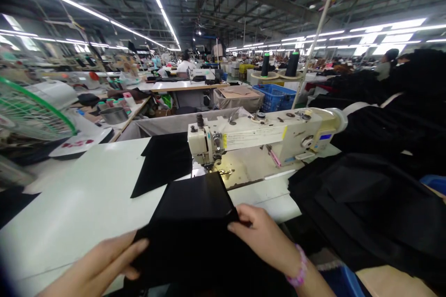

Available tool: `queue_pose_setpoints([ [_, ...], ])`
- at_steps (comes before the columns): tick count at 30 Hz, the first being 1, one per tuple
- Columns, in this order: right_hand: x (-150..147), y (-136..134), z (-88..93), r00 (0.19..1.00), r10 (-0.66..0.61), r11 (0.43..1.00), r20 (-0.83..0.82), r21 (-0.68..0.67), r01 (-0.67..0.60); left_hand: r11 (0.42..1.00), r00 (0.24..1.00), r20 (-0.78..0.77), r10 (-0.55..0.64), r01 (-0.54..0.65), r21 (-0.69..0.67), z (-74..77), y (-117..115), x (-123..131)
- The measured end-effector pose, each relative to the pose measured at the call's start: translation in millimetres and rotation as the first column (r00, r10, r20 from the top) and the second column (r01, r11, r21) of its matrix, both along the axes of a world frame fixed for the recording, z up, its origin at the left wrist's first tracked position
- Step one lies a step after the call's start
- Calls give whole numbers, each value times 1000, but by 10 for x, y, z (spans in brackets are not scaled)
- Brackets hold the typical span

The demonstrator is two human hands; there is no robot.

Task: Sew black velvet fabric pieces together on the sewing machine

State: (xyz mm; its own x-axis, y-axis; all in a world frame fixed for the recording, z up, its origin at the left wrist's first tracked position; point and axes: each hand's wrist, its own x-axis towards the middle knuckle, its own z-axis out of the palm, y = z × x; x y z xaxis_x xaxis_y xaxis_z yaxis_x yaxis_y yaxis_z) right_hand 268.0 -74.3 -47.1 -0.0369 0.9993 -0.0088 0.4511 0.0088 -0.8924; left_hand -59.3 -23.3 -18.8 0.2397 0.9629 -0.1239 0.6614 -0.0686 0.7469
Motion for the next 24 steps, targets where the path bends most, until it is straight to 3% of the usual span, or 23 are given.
queue_pose_setpoints([
  [2, -78, 343, -135, 996, -79, 993, 46, 94, 74, 1000, 989, -147, -24, 23, -8, 55, 376, 142],
  [5, -200, 809, -291, 978, -188, 968, 89, 187, 169, 988, 901, -430, 54, 14, 152, -37, 796, 343],
  [7, -276, 1020, -369, 960, -258, 945, 105, 233, 228, 970, 867, -481, 129, -9, 245, -143, 943, 415],
  [9, -333, 1139, -434, 947, -301, 930, 111, 255, 265, 964, 881, -450, 150, -29, 265, -235, 1007, 441],
  [15, -369, 1195, -535, 949, -315, 916, 26, 270, 297, 960, 962, -229, 151, -88, 265, -378, 1012, 470],
  [20, -308, 996, -468, 943, -269, 915, -196, 253, 314, 935, 976, 57, 212, -220, 280, -374, 818, 454],
  [22, -270, 852, -434, 916, -243, 929, -319, 197, 315, 944, 931, 287, 226, -282, 173, -314, 675, 432],
  [24, -233, 709, -421, 851, -250, 940, -463, 96, 328, 951, 791, 561, 245, -309, 21, -230, 534, 424],
])
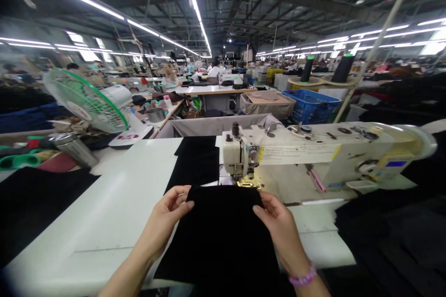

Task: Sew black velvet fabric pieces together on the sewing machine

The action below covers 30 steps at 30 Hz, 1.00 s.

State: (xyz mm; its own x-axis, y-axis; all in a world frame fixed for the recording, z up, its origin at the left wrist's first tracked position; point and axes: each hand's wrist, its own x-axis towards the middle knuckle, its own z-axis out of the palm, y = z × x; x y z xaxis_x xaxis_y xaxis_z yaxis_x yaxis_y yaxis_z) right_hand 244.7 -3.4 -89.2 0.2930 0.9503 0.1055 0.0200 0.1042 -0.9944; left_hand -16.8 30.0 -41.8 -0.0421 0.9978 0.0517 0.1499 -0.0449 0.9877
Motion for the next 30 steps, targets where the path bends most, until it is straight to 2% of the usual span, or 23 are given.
queue_pose_setpoints([
  [2, 32, -114, -11, 988, -71, 996, -140, -69, 62, 999, 972, 236, 15, -7, -32, 88, -112, 16],
  [5, 72, -216, -45, 960, -228, 968, -162, -139, 207, 999, 958, 284, 41, -39, -14, 185, -212, 59],
  [7, 93, -250, -57, 950, -275, 955, -150, -153, 252, 997, 964, 257, 68, -77, 27, 220, -248, 78],
  [12, 96, -293, -18, 931, -309, 948, -197, -146, 284, 985, 969, 201, 145, -160, 62, 251, -307, 83],
  [17, 31, -330, 136, 898, -364, 930, -248, -152, 335, 980, 938, 291, 189, -199, 4, 223, -318, 88],
  [23, -15, -384, 349, 855, -365, 927, -368, -232, 295, 975, 908, 360, 215, -217, -34, 217, -318, 97],
  [30, 20, -371, 261, 898, -319, 946, -302, -157, 283, 972, 906, 354, 231, -229, -47, 230, -290, 105],
])
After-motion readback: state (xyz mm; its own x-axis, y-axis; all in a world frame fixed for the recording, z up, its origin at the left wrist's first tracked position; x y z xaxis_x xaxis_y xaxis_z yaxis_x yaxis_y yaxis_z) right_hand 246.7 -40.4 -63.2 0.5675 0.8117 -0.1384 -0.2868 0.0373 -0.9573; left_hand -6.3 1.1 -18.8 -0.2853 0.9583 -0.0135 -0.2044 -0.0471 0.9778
